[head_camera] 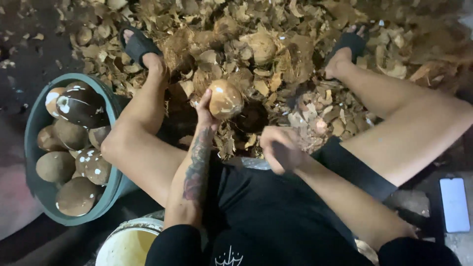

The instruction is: Manually scraping the outer husk off coconuts using a knife while sitting on the floor.

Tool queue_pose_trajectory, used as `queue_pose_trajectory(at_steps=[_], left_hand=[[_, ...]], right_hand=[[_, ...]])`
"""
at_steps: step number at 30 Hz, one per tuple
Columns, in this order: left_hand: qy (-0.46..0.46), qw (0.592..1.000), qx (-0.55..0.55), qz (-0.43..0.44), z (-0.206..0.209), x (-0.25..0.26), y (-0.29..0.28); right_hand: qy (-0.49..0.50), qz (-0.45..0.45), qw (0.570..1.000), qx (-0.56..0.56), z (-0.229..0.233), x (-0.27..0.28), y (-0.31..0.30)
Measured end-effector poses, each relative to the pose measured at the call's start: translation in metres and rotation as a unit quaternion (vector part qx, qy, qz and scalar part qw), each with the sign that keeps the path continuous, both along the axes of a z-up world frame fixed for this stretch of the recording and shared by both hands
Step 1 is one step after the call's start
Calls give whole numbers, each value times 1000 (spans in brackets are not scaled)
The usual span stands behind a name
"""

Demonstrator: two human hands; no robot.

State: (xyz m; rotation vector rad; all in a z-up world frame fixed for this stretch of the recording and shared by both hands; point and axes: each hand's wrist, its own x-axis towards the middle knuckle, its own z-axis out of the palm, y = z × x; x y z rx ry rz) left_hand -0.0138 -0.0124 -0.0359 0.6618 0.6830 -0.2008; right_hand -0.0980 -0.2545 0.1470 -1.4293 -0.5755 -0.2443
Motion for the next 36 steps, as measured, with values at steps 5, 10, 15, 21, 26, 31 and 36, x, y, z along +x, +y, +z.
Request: queue_pose_trajectory(at_steps=[5, 10, 15, 21, 26, 31, 36], left_hand=[[-91, 988, -108, 65, 59, 3, -11], [-106, 989, -77, 72, -16, 6, 42], [-10, 997, -67, 35, -10, 12, 20], [-26, 997, -24, 66, -22, 8, 3], [-74, 987, -101, 98, 3, 4, 7], [-29, 999, -20, 34, -4, 8, 9], [32, 998, 7, 52, -30, 8, 2]], right_hand=[[642, -31, 720, -261, -103, -24, 0], [282, 34, 908, -308, 2, 4, -8], [7, 13, 999, -42, 33, 6, 4], [355, 71, 829, -425, -93, 6, -6], [465, 80, 852, -227, -56, 10, -13], [163, 56, 977, -123, 40, 14, -6], [-41, 21, 997, -62, -9, 4, -2]])
